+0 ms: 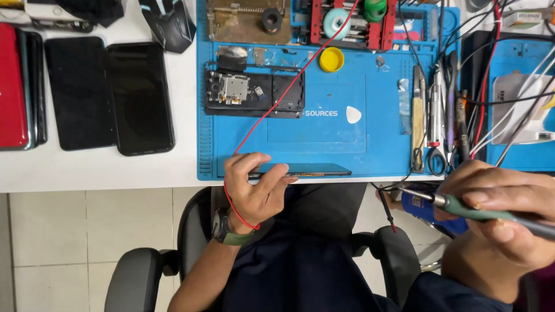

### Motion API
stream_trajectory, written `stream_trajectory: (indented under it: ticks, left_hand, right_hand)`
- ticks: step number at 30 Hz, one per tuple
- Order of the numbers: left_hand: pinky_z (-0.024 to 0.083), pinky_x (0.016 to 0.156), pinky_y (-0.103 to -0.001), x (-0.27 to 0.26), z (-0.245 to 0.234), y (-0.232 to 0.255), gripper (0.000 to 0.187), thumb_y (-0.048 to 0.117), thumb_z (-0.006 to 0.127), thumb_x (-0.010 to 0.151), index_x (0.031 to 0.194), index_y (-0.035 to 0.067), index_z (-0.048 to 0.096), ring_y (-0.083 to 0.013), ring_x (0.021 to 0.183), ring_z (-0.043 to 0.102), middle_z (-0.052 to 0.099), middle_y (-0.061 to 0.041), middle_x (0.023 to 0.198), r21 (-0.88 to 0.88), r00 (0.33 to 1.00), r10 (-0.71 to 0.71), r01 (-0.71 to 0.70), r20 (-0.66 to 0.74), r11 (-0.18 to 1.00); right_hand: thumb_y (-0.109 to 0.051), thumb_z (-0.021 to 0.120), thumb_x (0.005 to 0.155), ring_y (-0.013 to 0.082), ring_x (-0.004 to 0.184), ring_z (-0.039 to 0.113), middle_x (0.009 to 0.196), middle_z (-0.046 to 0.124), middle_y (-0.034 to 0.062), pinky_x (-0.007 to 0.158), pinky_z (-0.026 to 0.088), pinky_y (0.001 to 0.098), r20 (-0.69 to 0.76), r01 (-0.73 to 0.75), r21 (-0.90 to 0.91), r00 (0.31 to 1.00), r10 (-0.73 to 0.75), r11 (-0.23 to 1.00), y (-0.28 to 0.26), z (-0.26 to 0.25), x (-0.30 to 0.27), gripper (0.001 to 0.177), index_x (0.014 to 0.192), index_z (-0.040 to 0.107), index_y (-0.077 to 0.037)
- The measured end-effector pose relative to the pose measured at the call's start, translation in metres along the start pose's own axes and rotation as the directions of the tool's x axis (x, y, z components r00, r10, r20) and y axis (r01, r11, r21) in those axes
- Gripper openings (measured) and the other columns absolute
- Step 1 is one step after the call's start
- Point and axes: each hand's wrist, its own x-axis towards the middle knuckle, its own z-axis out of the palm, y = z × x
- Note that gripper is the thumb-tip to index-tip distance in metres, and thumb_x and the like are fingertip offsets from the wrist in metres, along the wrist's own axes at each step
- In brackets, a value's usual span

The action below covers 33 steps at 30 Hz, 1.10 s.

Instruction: The person uses a soldering iron to work on the internal components of a disassembled smartphone. They hold the device and apply the soldering iron to specific points on the circuit board while a red wire is connected to the phone.

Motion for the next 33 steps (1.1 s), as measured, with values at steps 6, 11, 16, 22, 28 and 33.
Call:
stream_trajectory:
  ticks: [6, 11, 16, 22, 28, 33]
  left_hand:
    - [0.058, 0.083, -0.043, 0.001, -0.001, -0.001, 0.018, 0.033, 0.082, 0.106, 0.116, 0.018, 0.079, -0.028, 0.105, 0.059, 0.056, -0.009, 0.122, -0.023, 1.0, 0.009, -0.008, 0.004, 1.0]
    - [0.058, 0.077, -0.046, -0.005, -0.001, -0.006, 0.02, 0.034, 0.082, 0.107, 0.119, 0.018, 0.076, -0.029, 0.102, 0.061, 0.055, -0.01, 0.122, -0.044, 0.999, 0.049, -0.048, 0.018, 0.998]
    - [0.059, 0.077, -0.044, 0.001, -0.002, -0.002, 0.017, 0.034, 0.079, 0.108, 0.115, 0.018, 0.077, -0.028, 0.103, 0.058, 0.056, -0.009, 0.121, -0.038, 0.999, 0.037, -0.037, 0.005, 0.999]
    - [0.059, 0.076, -0.044, -0.003, 0.0, -0.003, 0.017, 0.033, 0.082, 0.106, 0.114, 0.019, 0.078, -0.0275, 0.104, 0.056, 0.056, -0.008, 0.121, -0.036, 0.999, 0.032, -0.032, 0.005, 0.999]
    - [0.06, 0.076, -0.043, -0.007, 0.001, -0.005, 0.017, 0.034, 0.085, 0.105, 0.115, 0.022, 0.078, -0.0271, 0.103, 0.056, 0.056, -0.007, 0.121, -0.03, 1.0, 0.025, -0.024, 0.008, 0.999]
    - [0.06, 0.075, -0.043, -0.006, 0.001, -0.004, 0.018, 0.034, 0.085, 0.105, 0.114, 0.021, 0.078, -0.0268, 0.102, 0.057, 0.056, -0.007, 0.121, -0.037, 1.0, 0.023, -0.023, 0.009, 0.999]
  right_hand:
    - [-0.019, 0.058, 0.099, 0.0509, 0.121, 0.085, 0.117, 0.076, 0.0268, 0.117, 0.073, 0.0616, 0.021, -0.145, -0.027, 0.989, 0.146, 0.989, -0.027, 0.075, 0.03, 0.035, 0.122, 0.066, 0.006]
    - [0.007, 0.072, 0.095, 0.0533, 0.117, 0.08, 0.099, 0.074, 0.0274, 0.122, 0.063, 0.0746, 0.009, -0.01, -0.052, 1.0, 0.01, 0.999, -0.02, 0.132, 0.046, 0.018, 0.11, 0.065, 0.013]
    - [0.01, 0.071, 0.093, 0.0615, 0.117, 0.079, 0.094, 0.073, 0.0257, 0.12, 0.061, 0.077, 0.006, 0.013, -0.048, 1.0, -0.012, 0.999, -0.019, 0.142, 0.041, 0.016, 0.106, 0.063, 0.013]
    - [0.006, 0.072, 0.093, 0.0621, 0.116, 0.079, 0.088, 0.072, 0.0261, 0.12, 0.058, 0.0754, 0.027, 0.018, -0.084, 1.0, -0.015, 0.996, -0.018, 0.146, 0.041, 0.015, 0.103, 0.063, 0.012]
    - [0.006, 0.072, 0.094, 0.0583, 0.116, 0.079, 0.089, 0.073, 0.025, 0.118, 0.06, 0.0743, 0.021, 0.02, -0.146, 1.0, -0.017, 0.989, -0.021, 0.149, 0.043, 0.015, 0.105, 0.063, 0.012]
    - [0.005, 0.072, 0.096, 0.0567, 0.117, 0.08, 0.091, 0.073, 0.0241, 0.12, 0.06, 0.073, 0.036, 0.012, -0.165, 0.999, -0.006, 0.986, -0.021, 0.148, 0.043, 0.015, 0.107, 0.064, 0.01]
